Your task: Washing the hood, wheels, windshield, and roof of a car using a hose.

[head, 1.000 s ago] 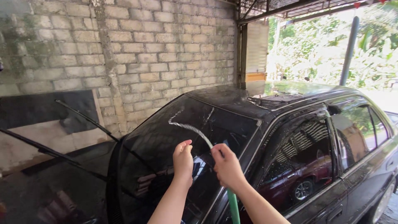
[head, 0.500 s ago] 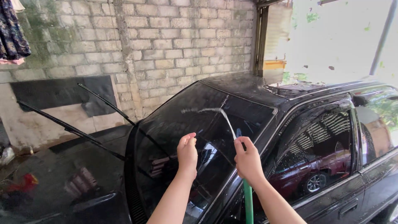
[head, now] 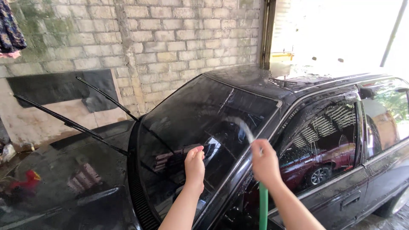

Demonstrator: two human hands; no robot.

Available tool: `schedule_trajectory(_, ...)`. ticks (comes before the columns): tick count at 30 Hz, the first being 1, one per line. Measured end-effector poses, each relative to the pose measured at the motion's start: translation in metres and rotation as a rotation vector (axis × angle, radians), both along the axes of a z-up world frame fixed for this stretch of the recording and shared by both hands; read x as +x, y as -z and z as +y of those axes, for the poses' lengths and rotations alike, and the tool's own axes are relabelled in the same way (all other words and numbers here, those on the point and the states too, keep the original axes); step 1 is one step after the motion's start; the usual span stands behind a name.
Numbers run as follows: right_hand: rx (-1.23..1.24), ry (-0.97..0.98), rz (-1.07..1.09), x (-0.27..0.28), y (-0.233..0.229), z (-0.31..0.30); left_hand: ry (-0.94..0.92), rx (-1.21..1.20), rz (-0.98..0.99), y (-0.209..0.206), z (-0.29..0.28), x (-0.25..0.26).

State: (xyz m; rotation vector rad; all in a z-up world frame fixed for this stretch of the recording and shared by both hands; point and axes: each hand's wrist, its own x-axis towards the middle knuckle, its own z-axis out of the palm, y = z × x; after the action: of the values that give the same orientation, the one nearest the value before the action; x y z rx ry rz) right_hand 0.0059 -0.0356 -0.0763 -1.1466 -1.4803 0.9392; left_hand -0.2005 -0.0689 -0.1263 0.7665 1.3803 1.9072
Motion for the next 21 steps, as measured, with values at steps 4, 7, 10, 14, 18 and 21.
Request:
schedule_trajectory(4, -0.082, -0.001, 0.16, 0.009, -0.014, -0.02, -0.002, 0.01, 0.002, 0.002, -0.001, 0.007)
schedule_trajectory(7, -0.192, -0.154, -0.013, -0.002, 0.006, -0.041, -0.013, -0.022, 0.007, 0.003, -0.005, 0.018)
schedule_trajectory(10, -0.271, -0.279, -0.083, -0.009, 0.037, -0.051, 0.004, -0.027, -0.006, 0.012, -0.001, 0.022)
schedule_trajectory(14, -0.32, -0.239, -0.059, 0.01, 0.036, -0.047, 0.017, -0.06, 0.0, 0.006, -0.013, 0.03)
schedule_trajectory(18, -0.262, -0.093, 0.085, 0.039, 0.009, -0.034, 0.024, -0.106, -0.036, -0.001, -0.021, 0.042)
schedule_trajectory(21, -0.285, -0.115, 0.108, 0.042, 0.009, -0.038, 0.036, -0.011, -0.039, 0.02, -0.004, 0.046)
